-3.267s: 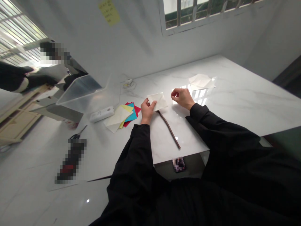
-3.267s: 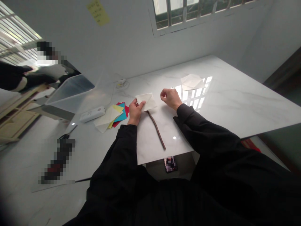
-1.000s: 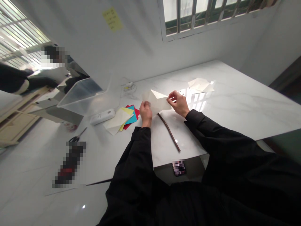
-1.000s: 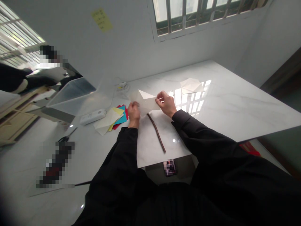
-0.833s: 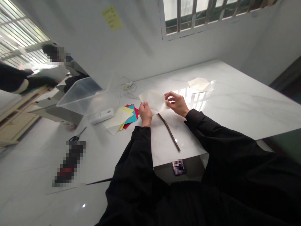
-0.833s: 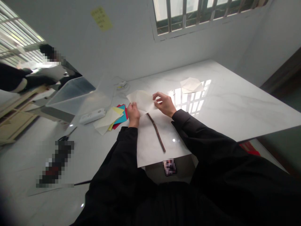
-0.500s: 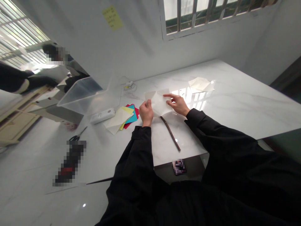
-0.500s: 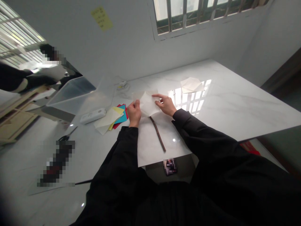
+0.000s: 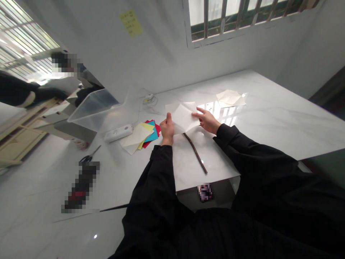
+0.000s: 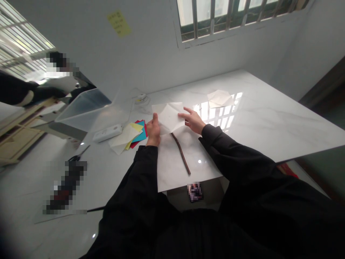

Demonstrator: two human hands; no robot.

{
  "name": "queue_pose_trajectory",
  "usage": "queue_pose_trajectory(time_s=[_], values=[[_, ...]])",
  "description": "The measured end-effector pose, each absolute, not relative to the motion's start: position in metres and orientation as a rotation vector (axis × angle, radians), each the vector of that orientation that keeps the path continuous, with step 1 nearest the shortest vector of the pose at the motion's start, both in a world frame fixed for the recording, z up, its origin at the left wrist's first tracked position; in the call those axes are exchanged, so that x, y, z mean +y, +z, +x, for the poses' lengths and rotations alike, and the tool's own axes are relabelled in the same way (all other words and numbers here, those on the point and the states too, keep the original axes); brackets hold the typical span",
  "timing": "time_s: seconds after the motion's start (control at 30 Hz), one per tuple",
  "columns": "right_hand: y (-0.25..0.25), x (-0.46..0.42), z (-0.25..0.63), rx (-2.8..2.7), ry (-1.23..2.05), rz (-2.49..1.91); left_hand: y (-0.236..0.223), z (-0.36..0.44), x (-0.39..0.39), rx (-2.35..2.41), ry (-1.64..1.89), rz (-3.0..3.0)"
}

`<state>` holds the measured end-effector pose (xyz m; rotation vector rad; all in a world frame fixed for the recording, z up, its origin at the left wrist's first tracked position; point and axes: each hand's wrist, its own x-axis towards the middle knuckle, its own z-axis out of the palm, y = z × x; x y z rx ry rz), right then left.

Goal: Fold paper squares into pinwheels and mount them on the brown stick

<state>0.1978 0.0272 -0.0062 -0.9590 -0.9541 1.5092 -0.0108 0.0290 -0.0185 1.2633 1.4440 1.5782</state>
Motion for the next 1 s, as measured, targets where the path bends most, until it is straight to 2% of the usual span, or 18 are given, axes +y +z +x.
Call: queue_pose_trajectory(time_s=[0.13, 0.2, 0.27, 0.37, 0.53, 0.6, 0.67, 0.77, 0.83, 0.9, 1.0], values=[[0.004, 0.019, 0.196, -0.926, 1.76, -0.901, -0.019, -0.008, 0.028, 1.523, 1.625, 1.234], [0.008, 0.02, 0.198, -0.962, 1.749, -0.922, -0.018, -0.008, 0.029, 1.503, 1.637, 1.161], [0.012, 0.027, 0.208, -0.968, 1.602, -0.974, -0.016, -0.01, 0.03, 1.452, 1.632, 1.048], [0.023, 0.043, 0.24, -1.054, 1.091, -1.145, -0.012, -0.013, 0.031, 1.374, 1.627, 0.92], [0.044, 0.059, 0.316, -1.373, -0.131, -1.459, -0.011, -0.011, 0.03, 1.376, 1.654, 0.931], [0.039, 0.063, 0.338, -1.518, -0.334, -1.502, -0.013, -0.009, 0.03, 1.387, 1.649, 0.969], [0.023, 0.069, 0.353, -1.733, -0.262, -1.599, -0.014, -0.008, 0.031, 1.396, 1.646, 0.998], [-0.013, 0.082, 0.366, -2.064, 0.119, -1.729, -0.014, -0.009, 0.031, 1.401, 1.641, 1.024], [-0.03, 0.089, 0.369, -2.085, 0.203, -1.786, -0.014, -0.01, 0.03, 1.408, 1.636, 1.032], [-0.03, 0.089, 0.365, -2.064, 0.173, -1.741, -0.014, -0.011, 0.03, 1.427, 1.634, 1.038], [0.002, 0.06, 0.337, -1.958, 0.133, -1.532, -0.015, -0.011, 0.031, 1.469, 1.642, 1.066]])
